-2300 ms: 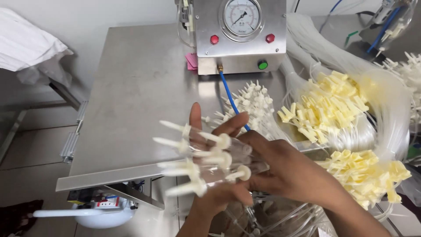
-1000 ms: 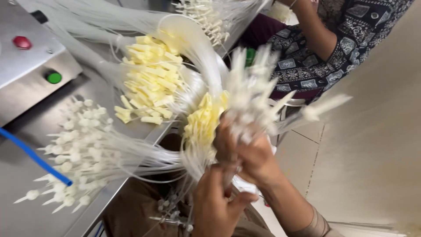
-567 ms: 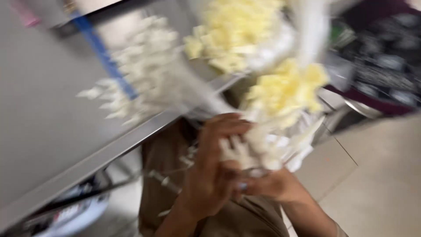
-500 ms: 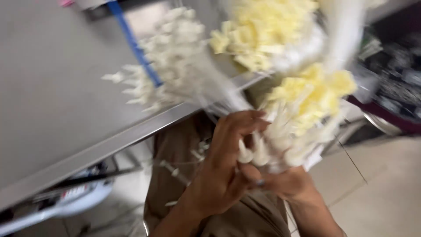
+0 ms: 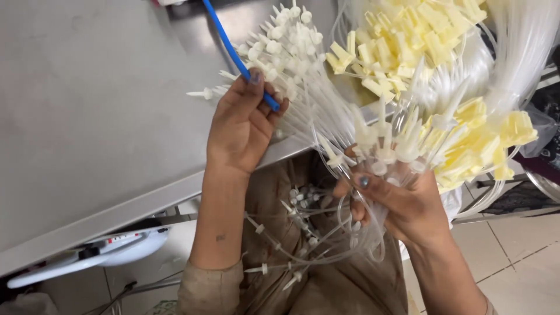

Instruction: Manually assembling and connecting small plastic medical tubing components and connectors at a factory workstation.

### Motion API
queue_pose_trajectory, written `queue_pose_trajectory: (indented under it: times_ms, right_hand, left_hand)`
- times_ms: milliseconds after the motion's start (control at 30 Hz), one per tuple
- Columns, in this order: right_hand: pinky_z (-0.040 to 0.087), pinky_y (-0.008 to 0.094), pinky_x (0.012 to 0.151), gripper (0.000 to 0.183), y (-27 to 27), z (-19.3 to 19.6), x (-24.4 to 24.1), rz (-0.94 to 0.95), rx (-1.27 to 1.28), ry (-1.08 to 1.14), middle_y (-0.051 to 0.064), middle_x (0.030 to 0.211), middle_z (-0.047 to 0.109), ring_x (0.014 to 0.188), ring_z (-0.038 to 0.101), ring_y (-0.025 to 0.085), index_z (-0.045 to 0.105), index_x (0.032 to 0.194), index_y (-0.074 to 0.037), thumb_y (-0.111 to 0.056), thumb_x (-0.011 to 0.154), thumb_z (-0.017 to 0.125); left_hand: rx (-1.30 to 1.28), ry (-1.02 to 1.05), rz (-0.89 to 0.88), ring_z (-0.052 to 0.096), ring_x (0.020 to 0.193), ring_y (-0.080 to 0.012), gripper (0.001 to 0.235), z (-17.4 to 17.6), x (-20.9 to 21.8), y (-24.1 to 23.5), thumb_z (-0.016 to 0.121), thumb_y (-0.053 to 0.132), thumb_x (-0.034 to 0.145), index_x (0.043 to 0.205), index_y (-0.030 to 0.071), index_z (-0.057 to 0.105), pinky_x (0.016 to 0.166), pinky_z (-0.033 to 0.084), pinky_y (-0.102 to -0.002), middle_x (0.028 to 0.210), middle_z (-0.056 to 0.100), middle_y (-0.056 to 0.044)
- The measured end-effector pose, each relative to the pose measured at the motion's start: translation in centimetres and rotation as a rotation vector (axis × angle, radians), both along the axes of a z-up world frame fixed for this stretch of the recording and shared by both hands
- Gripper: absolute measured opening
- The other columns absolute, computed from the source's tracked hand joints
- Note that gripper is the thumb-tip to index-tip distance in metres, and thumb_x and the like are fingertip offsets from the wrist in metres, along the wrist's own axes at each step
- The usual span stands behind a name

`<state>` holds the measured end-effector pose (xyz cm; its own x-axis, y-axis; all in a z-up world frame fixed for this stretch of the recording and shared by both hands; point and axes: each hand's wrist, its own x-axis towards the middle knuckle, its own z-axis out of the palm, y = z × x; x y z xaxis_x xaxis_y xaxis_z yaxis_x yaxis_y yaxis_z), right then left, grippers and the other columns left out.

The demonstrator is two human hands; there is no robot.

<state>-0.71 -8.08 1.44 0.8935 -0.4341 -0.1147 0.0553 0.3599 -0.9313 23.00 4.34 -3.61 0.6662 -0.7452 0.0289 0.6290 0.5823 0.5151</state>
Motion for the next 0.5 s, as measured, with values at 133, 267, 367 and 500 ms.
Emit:
queue_pose_trajectory:
  times_ms: [133, 267, 367, 500]
  right_hand:
    - [0.055, 0.030, 0.044, 0.041, 1.6, 1.6, 2.3, -0.050, -0.107, 0.011, 0.022, 0.083, 0.073, 0.053, 0.067, 0.020, 0.054, 0.125, 0.007, -0.008, 0.090, 0.071]
    - [0.053, 0.029, 0.045, 0.044, 2.1, 1.6, 3.8, -0.039, -0.188, 0.059, 0.020, 0.081, 0.072, 0.053, 0.065, 0.018, 0.056, 0.127, 0.007, -0.011, 0.091, 0.072]
    - [0.053, 0.028, 0.047, 0.039, 1.8, 1.2, 3.7, -0.035, -0.204, 0.097, 0.020, 0.083, 0.073, 0.055, 0.065, 0.017, 0.058, 0.125, 0.010, -0.012, 0.094, 0.069]
    - [0.052, 0.027, 0.040, 0.035, 1.6, 1.4, 3.3, -0.055, -0.242, 0.005, 0.022, 0.082, 0.074, 0.050, 0.065, 0.018, 0.053, 0.122, 0.008, -0.004, 0.093, 0.069]
  left_hand:
    - [0.063, -0.038, -0.011, 0.065, 0.093, -0.0201, 0.015, 0.4, -0.6, 0.2, 0.072, 0.013, 0.099, 0.108, 0.005, 0.063, 0.091, 0.055, -0.037, 0.097, 0.068, -0.007]
    - [0.088, -0.047, -0.054, 0.066, 0.093, -0.0198, 0.018, 0.2, -0.6, 0.1, 0.072, 0.015, 0.098, 0.109, 0.005, 0.063, 0.091, 0.054, -0.036, 0.097, 0.069, -0.008]
    - [0.066, -0.063, -0.075, 0.065, 0.094, -0.0188, 0.019, -0.2, -0.8, -0.1, 0.073, 0.015, 0.098, 0.111, 0.005, 0.063, 0.091, 0.053, -0.035, 0.098, 0.069, -0.007]
    - [0.070, -0.063, -0.062, 0.065, 0.094, -0.0179, 0.020, -0.3, -0.8, -0.1, 0.073, 0.016, 0.098, 0.112, 0.005, 0.063, 0.091, 0.053, -0.035, 0.098, 0.070, -0.008]
